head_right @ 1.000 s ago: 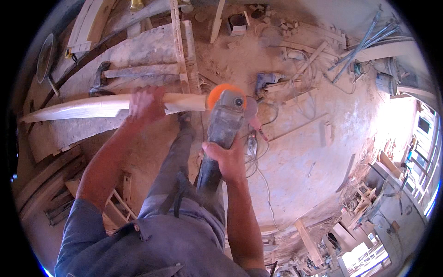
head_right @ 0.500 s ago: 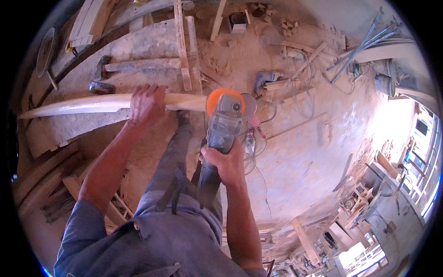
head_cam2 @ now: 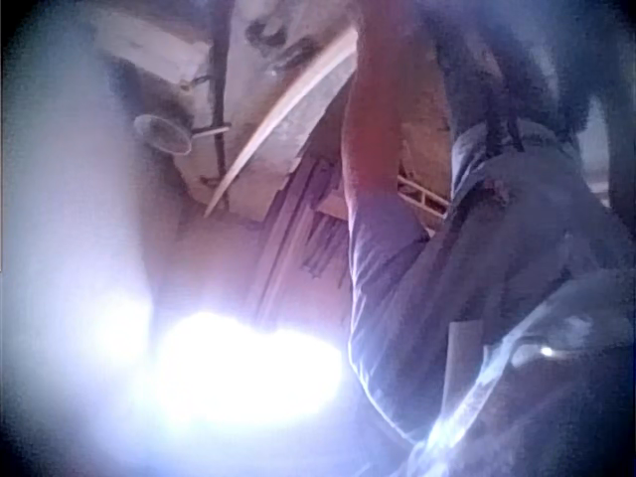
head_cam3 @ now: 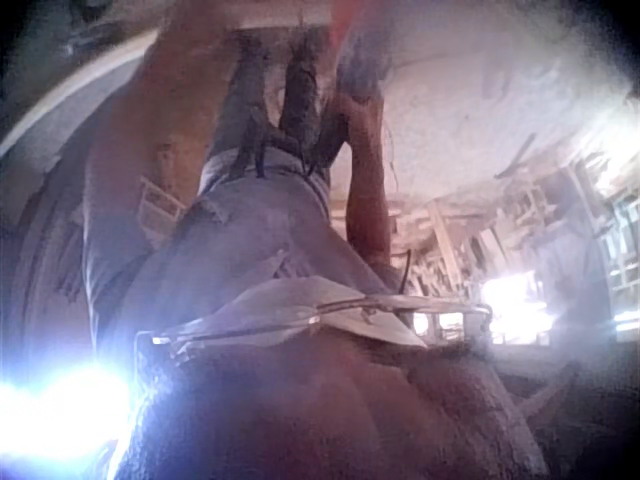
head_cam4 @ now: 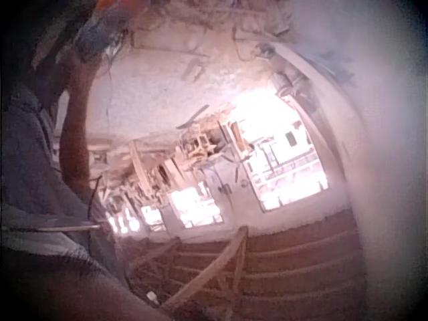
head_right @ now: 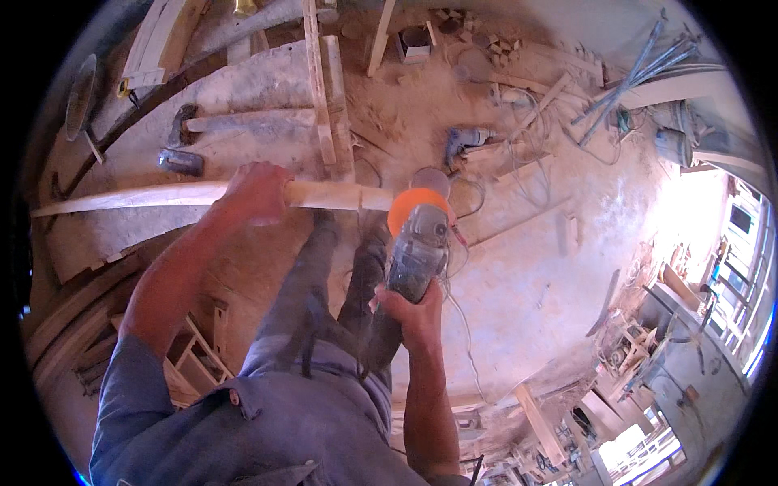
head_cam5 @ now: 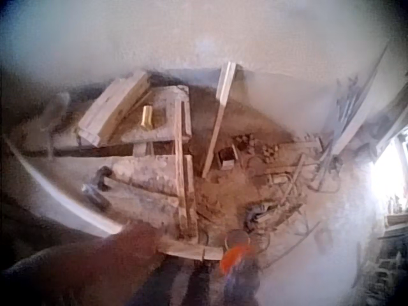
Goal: The person uses an angle grinder to shape a long wooden piece on a workbench, then measures and marks it with a tape measure and pencil. The person also briefly handles a brass fitting.
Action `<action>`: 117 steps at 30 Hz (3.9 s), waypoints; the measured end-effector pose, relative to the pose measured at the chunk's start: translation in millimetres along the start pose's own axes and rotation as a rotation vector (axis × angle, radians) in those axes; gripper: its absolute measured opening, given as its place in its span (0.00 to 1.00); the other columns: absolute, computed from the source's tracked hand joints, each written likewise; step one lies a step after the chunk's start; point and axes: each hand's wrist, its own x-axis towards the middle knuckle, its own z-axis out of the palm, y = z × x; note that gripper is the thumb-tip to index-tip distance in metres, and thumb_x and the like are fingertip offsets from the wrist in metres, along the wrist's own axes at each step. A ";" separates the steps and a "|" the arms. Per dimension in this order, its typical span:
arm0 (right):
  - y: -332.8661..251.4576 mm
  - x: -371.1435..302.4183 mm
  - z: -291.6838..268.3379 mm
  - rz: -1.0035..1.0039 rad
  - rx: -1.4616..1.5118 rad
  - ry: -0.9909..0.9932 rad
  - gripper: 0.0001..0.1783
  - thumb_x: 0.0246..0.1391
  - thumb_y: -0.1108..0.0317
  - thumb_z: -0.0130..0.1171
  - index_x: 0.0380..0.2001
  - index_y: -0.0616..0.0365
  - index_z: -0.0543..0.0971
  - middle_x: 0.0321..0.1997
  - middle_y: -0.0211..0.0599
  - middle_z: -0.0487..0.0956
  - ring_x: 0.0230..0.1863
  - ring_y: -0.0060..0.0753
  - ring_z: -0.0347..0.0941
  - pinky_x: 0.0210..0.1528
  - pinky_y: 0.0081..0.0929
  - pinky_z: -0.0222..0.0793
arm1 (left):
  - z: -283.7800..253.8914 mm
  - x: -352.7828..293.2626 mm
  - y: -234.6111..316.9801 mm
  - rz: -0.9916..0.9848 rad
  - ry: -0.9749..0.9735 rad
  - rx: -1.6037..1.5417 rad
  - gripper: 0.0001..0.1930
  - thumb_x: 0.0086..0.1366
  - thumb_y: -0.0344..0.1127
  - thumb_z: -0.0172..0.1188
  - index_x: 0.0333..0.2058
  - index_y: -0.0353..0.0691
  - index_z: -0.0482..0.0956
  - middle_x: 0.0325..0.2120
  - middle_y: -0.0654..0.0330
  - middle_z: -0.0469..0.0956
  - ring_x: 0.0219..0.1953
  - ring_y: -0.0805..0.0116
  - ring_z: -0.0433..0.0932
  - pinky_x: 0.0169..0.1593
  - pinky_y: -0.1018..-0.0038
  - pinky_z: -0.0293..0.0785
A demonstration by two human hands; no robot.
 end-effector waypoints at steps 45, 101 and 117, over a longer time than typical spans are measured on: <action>-17.9 10.9 19.6 -0.003 -0.061 -0.056 0.33 0.38 0.67 0.73 0.49 0.67 0.74 0.35 0.44 0.81 0.30 0.40 0.83 0.34 0.37 0.82 | -4.4 -8.0 3.7 0.028 0.160 -0.021 0.14 0.56 0.34 0.66 0.42 0.40 0.84 0.35 0.46 0.86 0.43 0.43 0.85 0.47 0.50 0.80; 1.2 5.0 9.4 -0.021 0.027 -0.034 0.34 0.40 0.65 0.76 0.49 0.67 0.73 0.34 0.45 0.82 0.31 0.41 0.83 0.34 0.39 0.82 | 30.0 -2.0 -1.8 0.055 0.435 -0.043 0.12 0.56 0.30 0.62 0.41 0.41 0.80 0.34 0.49 0.84 0.40 0.44 0.84 0.46 0.52 0.78; -11.9 27.2 27.6 0.007 -0.024 -0.044 0.29 0.41 0.70 0.71 0.49 0.66 0.74 0.35 0.44 0.81 0.31 0.41 0.83 0.35 0.39 0.83 | 42.5 -2.7 2.0 0.027 0.388 -0.054 0.22 0.55 0.37 0.71 0.49 0.43 0.80 0.39 0.47 0.85 0.46 0.46 0.84 0.50 0.52 0.78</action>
